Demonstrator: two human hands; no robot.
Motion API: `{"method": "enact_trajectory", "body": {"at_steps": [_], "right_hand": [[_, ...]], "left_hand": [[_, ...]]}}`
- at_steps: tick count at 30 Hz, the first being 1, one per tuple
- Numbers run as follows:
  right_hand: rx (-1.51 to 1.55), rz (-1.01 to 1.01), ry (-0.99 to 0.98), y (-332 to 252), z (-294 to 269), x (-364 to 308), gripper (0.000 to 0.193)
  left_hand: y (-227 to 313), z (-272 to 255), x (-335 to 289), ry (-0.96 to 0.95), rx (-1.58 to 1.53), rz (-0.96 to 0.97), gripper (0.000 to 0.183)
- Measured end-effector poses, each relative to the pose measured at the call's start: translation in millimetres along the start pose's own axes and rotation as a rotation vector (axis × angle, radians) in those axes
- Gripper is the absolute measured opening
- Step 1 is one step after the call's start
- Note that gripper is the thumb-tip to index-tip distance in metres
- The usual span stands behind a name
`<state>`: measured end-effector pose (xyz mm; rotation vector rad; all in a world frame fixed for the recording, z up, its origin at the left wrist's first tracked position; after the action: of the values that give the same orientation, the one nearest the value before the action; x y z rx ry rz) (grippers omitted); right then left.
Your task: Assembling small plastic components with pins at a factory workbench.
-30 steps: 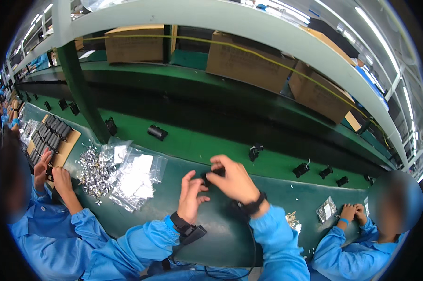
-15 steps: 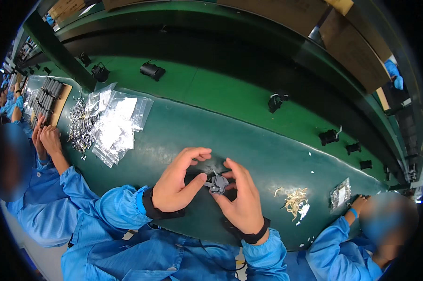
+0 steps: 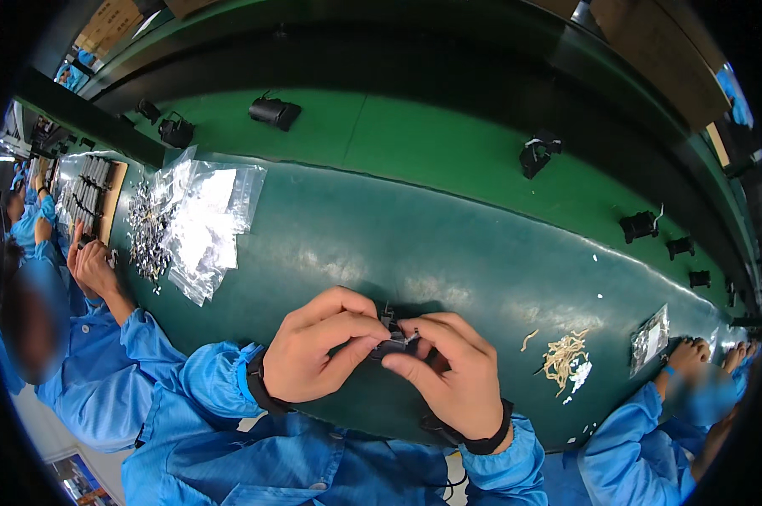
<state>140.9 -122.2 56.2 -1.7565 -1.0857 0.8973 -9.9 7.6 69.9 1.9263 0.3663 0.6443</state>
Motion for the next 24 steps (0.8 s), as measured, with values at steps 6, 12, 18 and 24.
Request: {"method": "enact_trajectory", "body": {"at_steps": [6, 12, 18, 24], "right_hand": [[-0.135, -0.266, 0.279, -10, 4, -3, 0.024], [-0.248, -0.379, 0.285, -16, 8, -3, 0.019], [-0.114, -0.291, 0.306, -14, 11, -3, 0.022], [-0.434, -0.463, 0.306, -23, 11, -12, 0.021]], "left_hand": [[-1, 1, -3, -0.009, -0.002, -0.049, 0.015], [4, 1, -2, -0.036, -0.141, -0.106, 0.016], [-5, 4, -2, -0.040, -0.118, -0.012, 0.016], [-3, 0, -4, -0.107, -0.196, -0.083, 0.009]]}}
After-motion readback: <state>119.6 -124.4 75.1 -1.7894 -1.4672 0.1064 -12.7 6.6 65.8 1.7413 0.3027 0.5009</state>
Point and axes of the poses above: each hand's wrist, its own x-axis towards the middle knuckle, its own z-axis out of the palm, y = z × x, the point moved 3 cm from there along x, towards the middle knuckle, and after that the axes turned 3 degrees about -x, right-handed, at the moved point
